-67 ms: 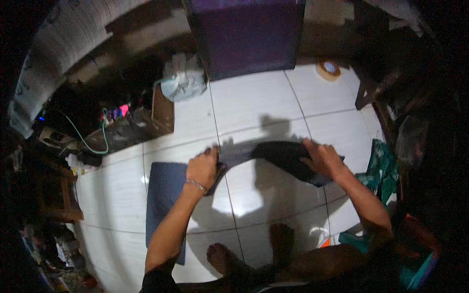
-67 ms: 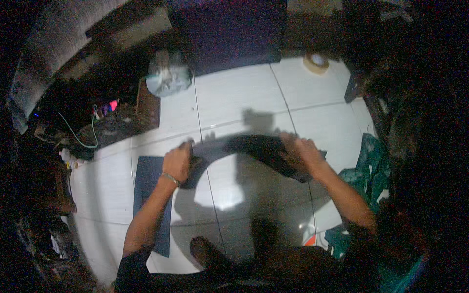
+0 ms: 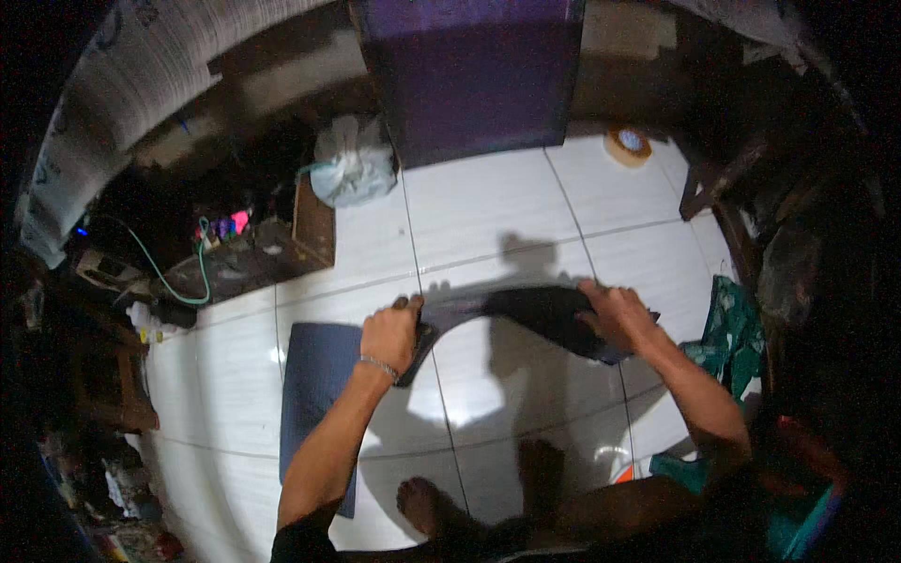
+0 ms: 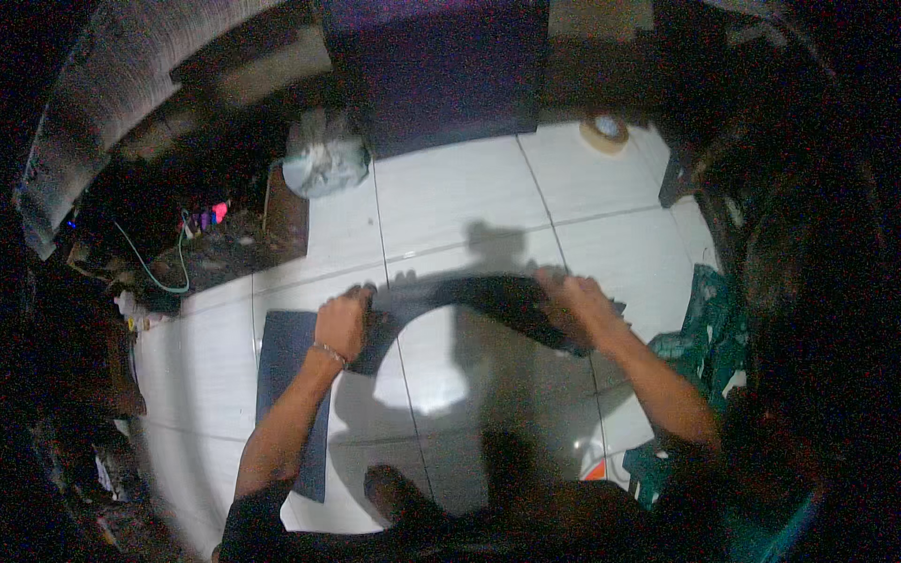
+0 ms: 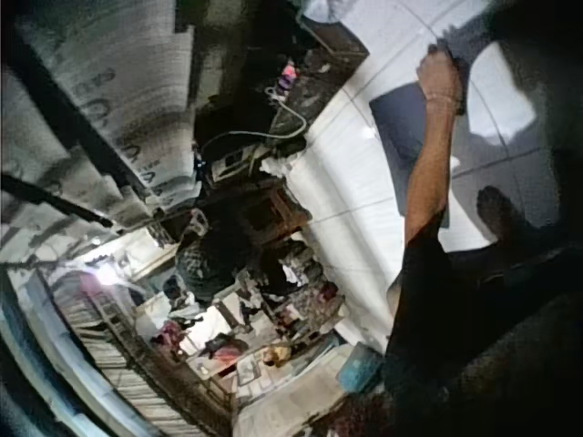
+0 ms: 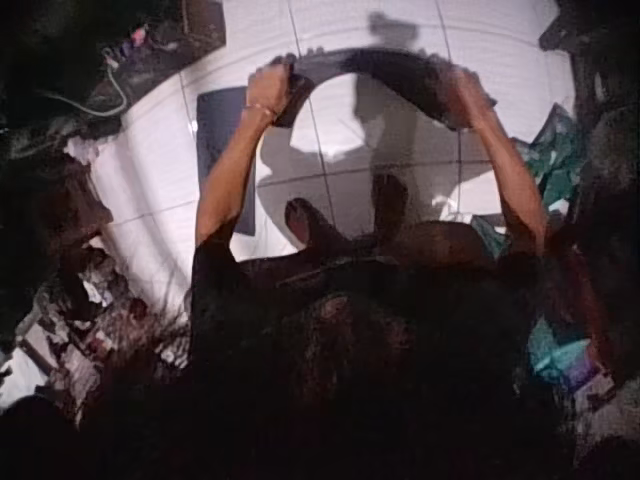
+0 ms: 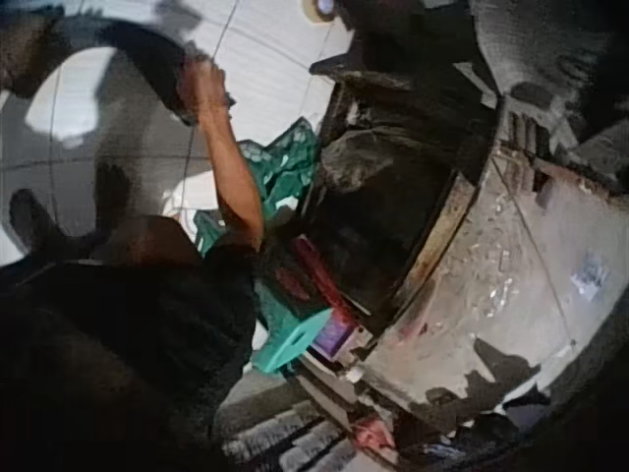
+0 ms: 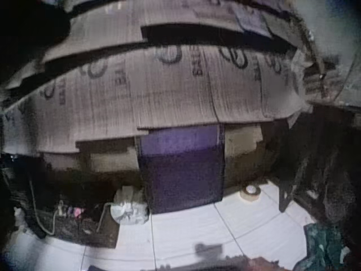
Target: The person uses a hand-held hair dryer to dry ink on printed fabric panels, then folds the panels and hangs them on a wire line before stacking them on the floor.
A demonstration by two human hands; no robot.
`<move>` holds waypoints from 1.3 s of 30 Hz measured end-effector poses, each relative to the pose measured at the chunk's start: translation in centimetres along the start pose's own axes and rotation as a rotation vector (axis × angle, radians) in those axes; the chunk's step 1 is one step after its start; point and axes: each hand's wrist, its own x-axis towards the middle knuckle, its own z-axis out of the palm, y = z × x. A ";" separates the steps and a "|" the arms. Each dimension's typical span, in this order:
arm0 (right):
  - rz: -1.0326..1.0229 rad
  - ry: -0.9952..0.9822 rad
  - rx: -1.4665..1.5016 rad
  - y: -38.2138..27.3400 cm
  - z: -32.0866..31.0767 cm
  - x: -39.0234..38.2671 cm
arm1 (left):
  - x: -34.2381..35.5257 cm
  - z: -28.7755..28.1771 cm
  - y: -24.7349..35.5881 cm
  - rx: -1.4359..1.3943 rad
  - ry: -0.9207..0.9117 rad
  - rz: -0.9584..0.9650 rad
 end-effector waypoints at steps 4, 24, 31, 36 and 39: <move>0.018 0.026 -0.053 -0.2 -1.4 0.5 | 0.5 -2.8 0.3 -0.022 -0.047 -0.033; -0.067 0.107 -0.172 0.4 -0.8 1.1 | -0.2 -1.2 -0.6 0.076 -0.127 0.041; -0.049 -0.065 -0.065 -0.4 -0.6 1.0 | -1.0 -0.9 -0.3 -0.025 -0.124 -0.009; -0.106 -0.054 0.022 0.5 -3.4 3.0 | -0.8 -1.9 0.5 -0.166 -0.213 -0.069; -0.216 0.045 -0.126 0.8 -7.2 5.7 | -0.8 -2.6 1.3 -0.416 -0.319 -0.119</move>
